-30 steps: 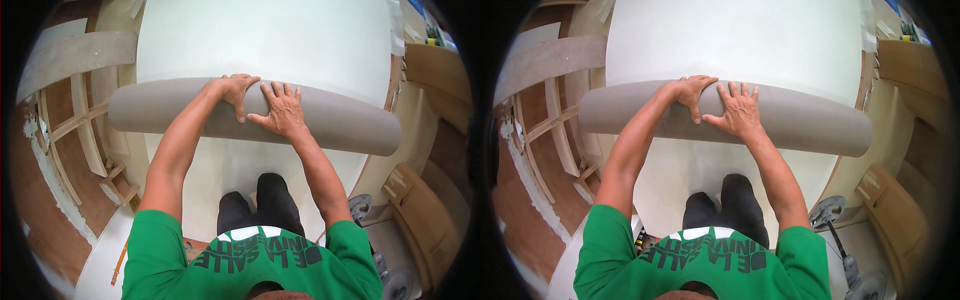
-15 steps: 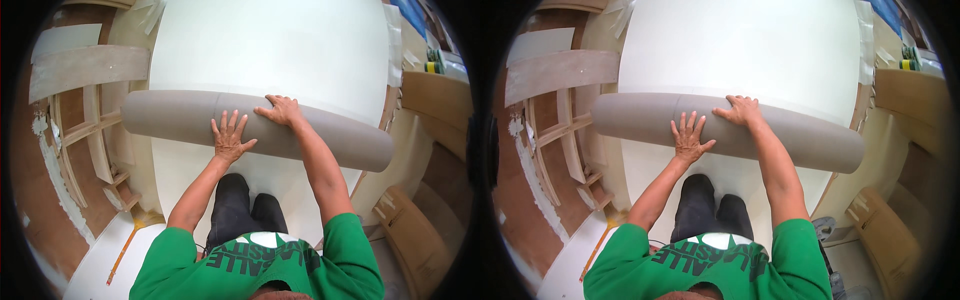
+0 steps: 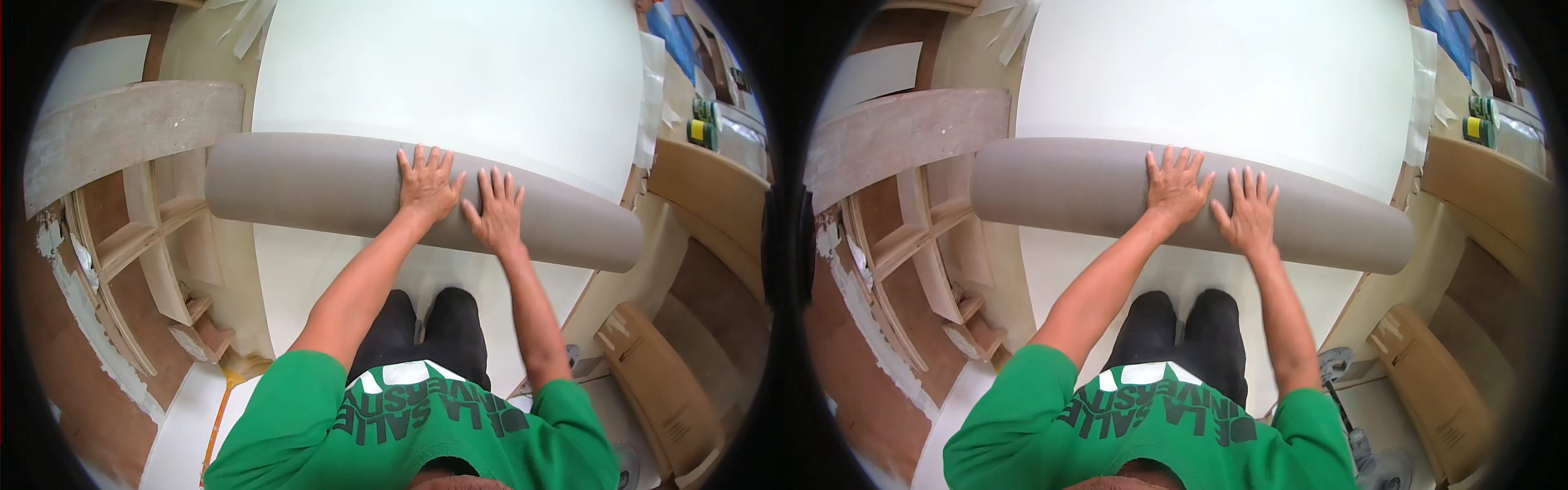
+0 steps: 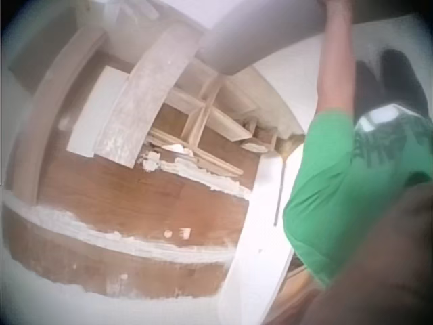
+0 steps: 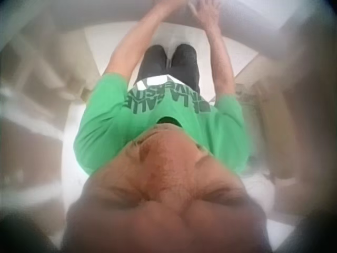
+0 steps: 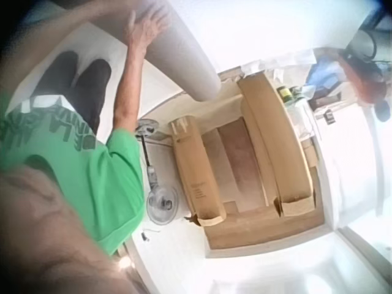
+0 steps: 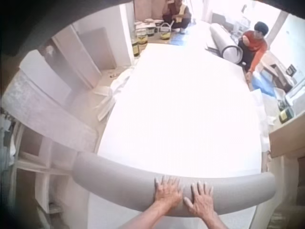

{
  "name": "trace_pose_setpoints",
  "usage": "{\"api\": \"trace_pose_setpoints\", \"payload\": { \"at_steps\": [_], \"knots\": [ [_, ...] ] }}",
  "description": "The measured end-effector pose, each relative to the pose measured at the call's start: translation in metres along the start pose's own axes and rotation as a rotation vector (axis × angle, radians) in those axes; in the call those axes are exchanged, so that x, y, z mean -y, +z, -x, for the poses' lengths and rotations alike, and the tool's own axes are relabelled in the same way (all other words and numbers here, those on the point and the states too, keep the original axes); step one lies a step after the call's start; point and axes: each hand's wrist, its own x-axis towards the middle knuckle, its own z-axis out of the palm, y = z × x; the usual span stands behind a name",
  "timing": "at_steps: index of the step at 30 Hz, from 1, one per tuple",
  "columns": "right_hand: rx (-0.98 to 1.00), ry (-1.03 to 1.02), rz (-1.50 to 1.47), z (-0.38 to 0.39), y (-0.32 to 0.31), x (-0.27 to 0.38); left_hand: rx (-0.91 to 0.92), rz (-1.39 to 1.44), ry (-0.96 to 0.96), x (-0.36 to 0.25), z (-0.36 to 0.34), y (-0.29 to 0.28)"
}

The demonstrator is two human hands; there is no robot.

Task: The person kneels on the floor and rolls a large sheet of gray material into a tight cylinder using both hands. The person repeatedly adjusts the roll to ensure it is compact and uniform.

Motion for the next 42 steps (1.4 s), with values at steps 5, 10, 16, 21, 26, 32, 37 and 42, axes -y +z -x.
{"api": "trace_pose_setpoints", "payload": {
  "at_steps": [5,10,16,21,26,32,37,42],
  "knots": [
    [-0.033,0.071,0.051,-0.026,-0.012,0.009,0.115,0.083,-0.009,0.003,-0.054,-0.009],
    [0.201,0.106,-0.05,-0.083,-0.058,0.006,-0.18,0.05,0.068,0.005,-0.063,-0.02],
    [0.196,0.086,-0.114,-0.123,-0.053,-0.011,-0.294,-0.044,0.013,-0.008,0.007,0.001],
    [0.427,0.136,-0.194,-0.174,-0.078,-0.011,-0.265,-0.147,-0.033,-0.012,-0.032,-0.028],
    [0.204,0.035,-0.269,-0.212,-0.073,-0.035,-0.095,-0.137,-0.096,-0.015,-0.093,-0.062],
    [-0.244,-0.086,-0.114,-0.103,-0.076,-0.021,-0.036,-0.135,-0.097,-0.012,-0.129,-0.071],
    [-0.121,0.006,-0.052,-0.124,-0.089,-0.018,-0.02,-0.133,-0.093,-0.016,-0.148,-0.069],
    [-0.082,0.027,-0.028,-0.151,-0.097,-0.021,0.083,-0.128,-0.104,-0.015,-0.174,-0.084]
  ]
}}
